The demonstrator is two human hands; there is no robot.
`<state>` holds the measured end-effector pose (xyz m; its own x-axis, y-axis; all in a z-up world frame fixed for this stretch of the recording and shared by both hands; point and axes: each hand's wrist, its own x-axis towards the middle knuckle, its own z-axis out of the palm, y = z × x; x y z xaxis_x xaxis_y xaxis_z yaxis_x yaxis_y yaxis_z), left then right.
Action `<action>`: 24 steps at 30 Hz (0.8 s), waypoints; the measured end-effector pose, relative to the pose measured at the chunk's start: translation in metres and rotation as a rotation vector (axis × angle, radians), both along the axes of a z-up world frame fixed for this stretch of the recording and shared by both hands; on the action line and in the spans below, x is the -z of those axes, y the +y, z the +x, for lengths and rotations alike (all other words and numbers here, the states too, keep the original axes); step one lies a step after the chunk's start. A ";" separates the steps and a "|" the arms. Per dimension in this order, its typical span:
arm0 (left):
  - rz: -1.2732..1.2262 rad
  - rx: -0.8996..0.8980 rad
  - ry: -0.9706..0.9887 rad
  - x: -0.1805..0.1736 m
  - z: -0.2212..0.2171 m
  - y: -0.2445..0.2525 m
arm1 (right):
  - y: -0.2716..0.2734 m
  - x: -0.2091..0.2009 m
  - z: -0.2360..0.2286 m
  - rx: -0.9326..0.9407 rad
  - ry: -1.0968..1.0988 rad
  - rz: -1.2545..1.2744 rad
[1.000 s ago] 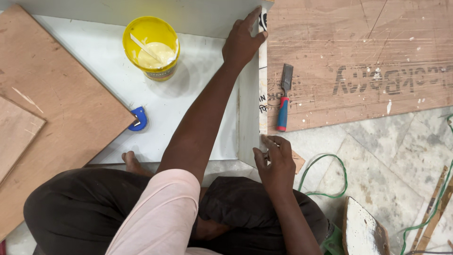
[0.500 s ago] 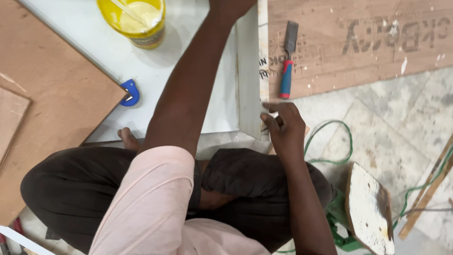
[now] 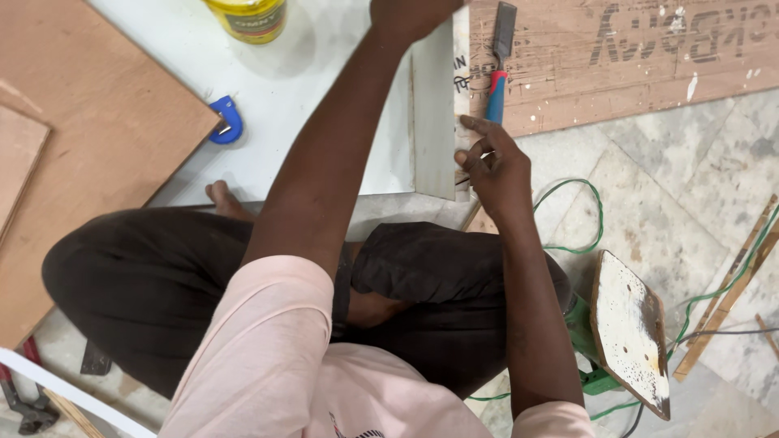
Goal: The person measures and marks a white plastic strip using a ruler and marker, then cuts it with a circular saw. They subsequently apply glue to the edge of a wooden cabinet frame and attach the cut strip.
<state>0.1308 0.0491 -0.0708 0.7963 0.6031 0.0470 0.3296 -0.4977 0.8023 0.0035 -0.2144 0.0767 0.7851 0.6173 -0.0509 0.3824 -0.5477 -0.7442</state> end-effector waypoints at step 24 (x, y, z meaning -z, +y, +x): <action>0.140 0.081 0.057 -0.061 -0.043 -0.011 | 0.001 -0.005 -0.005 0.051 -0.069 -0.127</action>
<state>0.0874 0.0376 -0.0101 0.8456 0.5280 0.0794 0.3273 -0.6301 0.7041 -0.0011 -0.2139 0.0821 0.8199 0.5682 -0.0704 0.3995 -0.6559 -0.6405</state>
